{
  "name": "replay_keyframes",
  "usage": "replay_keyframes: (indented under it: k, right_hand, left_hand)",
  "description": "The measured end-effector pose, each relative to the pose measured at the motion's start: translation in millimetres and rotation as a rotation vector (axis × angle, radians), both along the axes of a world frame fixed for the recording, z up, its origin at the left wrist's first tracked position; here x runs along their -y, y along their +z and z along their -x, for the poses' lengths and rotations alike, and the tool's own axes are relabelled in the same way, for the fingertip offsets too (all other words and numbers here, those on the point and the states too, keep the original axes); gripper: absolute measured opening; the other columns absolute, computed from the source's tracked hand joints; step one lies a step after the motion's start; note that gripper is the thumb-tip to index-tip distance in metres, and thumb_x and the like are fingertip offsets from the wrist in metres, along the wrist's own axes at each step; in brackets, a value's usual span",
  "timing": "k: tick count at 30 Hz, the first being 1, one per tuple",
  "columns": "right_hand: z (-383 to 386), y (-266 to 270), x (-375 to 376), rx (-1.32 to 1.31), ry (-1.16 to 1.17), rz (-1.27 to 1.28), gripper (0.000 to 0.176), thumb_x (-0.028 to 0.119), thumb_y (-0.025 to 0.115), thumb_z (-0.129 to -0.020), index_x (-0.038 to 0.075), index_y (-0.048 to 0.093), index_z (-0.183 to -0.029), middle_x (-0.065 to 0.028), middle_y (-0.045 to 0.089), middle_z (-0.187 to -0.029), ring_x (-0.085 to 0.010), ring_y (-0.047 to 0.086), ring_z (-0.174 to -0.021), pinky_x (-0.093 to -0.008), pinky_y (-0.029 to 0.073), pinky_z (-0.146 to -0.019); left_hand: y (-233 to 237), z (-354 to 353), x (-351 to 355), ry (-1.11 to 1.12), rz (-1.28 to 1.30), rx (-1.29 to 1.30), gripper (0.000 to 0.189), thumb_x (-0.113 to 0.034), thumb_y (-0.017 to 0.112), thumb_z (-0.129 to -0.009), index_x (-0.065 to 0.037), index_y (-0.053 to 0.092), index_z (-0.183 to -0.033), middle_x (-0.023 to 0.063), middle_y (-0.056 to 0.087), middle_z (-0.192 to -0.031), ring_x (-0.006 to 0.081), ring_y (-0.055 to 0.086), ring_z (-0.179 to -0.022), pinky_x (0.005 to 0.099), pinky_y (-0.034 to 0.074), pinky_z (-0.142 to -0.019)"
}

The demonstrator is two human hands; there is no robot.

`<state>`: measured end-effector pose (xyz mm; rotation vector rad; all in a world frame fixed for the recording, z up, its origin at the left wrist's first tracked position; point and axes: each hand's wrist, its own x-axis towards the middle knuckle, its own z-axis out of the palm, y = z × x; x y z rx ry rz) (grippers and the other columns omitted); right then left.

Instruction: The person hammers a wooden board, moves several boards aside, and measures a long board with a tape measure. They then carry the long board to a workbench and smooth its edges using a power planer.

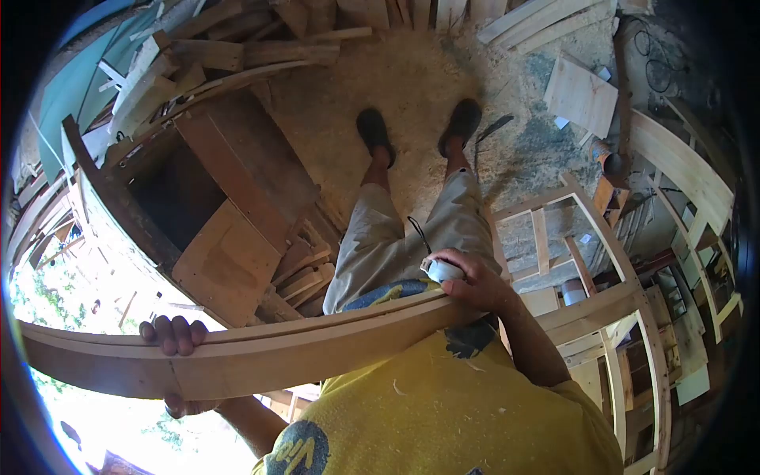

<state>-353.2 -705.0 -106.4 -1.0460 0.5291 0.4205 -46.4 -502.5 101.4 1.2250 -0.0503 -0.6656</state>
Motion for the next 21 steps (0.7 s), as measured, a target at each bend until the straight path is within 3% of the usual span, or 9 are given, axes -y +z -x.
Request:
replay_keyframes:
  k: [2,5,6,9,10,13,15,21]
  right_hand:
    - [7,16,15,0.055,-0.031,0.098,0.046,0.024,0.061,-0.080,0.001,0.054,-0.120,-0.0160,0.063,-0.104,-0.0237,0.061,-0.093,-0.0341,0.047,-0.084]
    - [18,37,42,-0.018,-0.040,-0.010,0.045,0.025,0.061,-0.081,0.002,0.054,-0.119,-0.0148,0.063,-0.103,-0.0220,0.060,-0.090,-0.0336,0.048,-0.082]
    - [25,43,50,0.060,-0.060,0.127,0.044,0.024,0.060,-0.081,0.002,0.055,-0.118,-0.0135,0.062,-0.100,-0.0206,0.060,-0.087,-0.0334,0.048,-0.080]
    - [33,57,73,0.151,-0.095,0.204,0.042,0.022,0.060,-0.081,0.002,0.055,-0.117,-0.0130,0.062,-0.098,-0.0206,0.059,-0.085,-0.0339,0.048,-0.078]
    - [31,67,85,0.131,-0.027,0.176,0.049,0.025,0.057,-0.080,0.002,0.054,-0.122,-0.0132,0.061,-0.106,-0.0216,0.057,-0.096,-0.0328,0.045,-0.088]
    - [30,77,100,0.308,-0.052,0.407,0.048,0.026,0.058,-0.080,0.001,0.054,-0.121,-0.0148,0.061,-0.106,-0.0257,0.058,-0.095,-0.0345,0.045,-0.088]
    - [32,77,109,0.372,-0.107,0.476,0.044,0.025,0.058,-0.080,0.000,0.056,-0.116,-0.0155,0.062,-0.102,-0.0270,0.060,-0.091,-0.0362,0.047,-0.081]
    - [51,126,133,0.235,-0.294,0.604,0.045,0.027,0.061,-0.080,0.001,0.056,-0.116,-0.0136,0.063,-0.096,-0.0220,0.060,-0.086,-0.0341,0.048,-0.078]
  left_hand:
    - [19,12,9,-0.005,0.025,0.055,0.082,-0.020,0.083,-0.058,-0.001,0.033,-0.119,0.0091,0.040,-0.098,0.0213,0.045,-0.092,0.0365,0.039,-0.084]
    - [48,39,24,-0.005,0.082,0.128,0.082,-0.021,0.083,-0.058,-0.001,0.034,-0.120,0.0087,0.040,-0.098,0.0209,0.044,-0.093,0.0366,0.038,-0.085]
    - [53,43,26,-0.055,0.159,0.140,0.082,-0.022,0.083,-0.058,-0.001,0.034,-0.120,0.0086,0.040,-0.098,0.0208,0.044,-0.094,0.0366,0.038,-0.086]
    - [65,60,39,-0.103,0.307,0.181,0.081,-0.024,0.083,-0.059,-0.002,0.034,-0.120,0.0085,0.041,-0.099,0.0208,0.044,-0.096,0.0366,0.039,-0.087]
    - [67,64,40,-0.108,0.322,0.202,0.081,-0.024,0.083,-0.059,-0.001,0.035,-0.121,0.0086,0.041,-0.099,0.0209,0.045,-0.096,0.0366,0.039,-0.088]
    - [76,66,46,-0.076,0.360,0.272,0.083,-0.026,0.083,-0.060,0.000,0.035,-0.123,0.0088,0.041,-0.099,0.0210,0.045,-0.096,0.0365,0.039,-0.088]
    - [78,60,53,-0.110,0.366,0.342,0.086,-0.028,0.083,-0.062,0.002,0.034,-0.125,0.0092,0.041,-0.100,0.0211,0.044,-0.098,0.0368,0.039,-0.088]
    - [81,41,116,-0.274,0.585,0.301,0.082,-0.031,0.081,-0.066,0.001,0.036,-0.127,0.0090,0.044,-0.105,0.0210,0.046,-0.098,0.0365,0.039,-0.088]
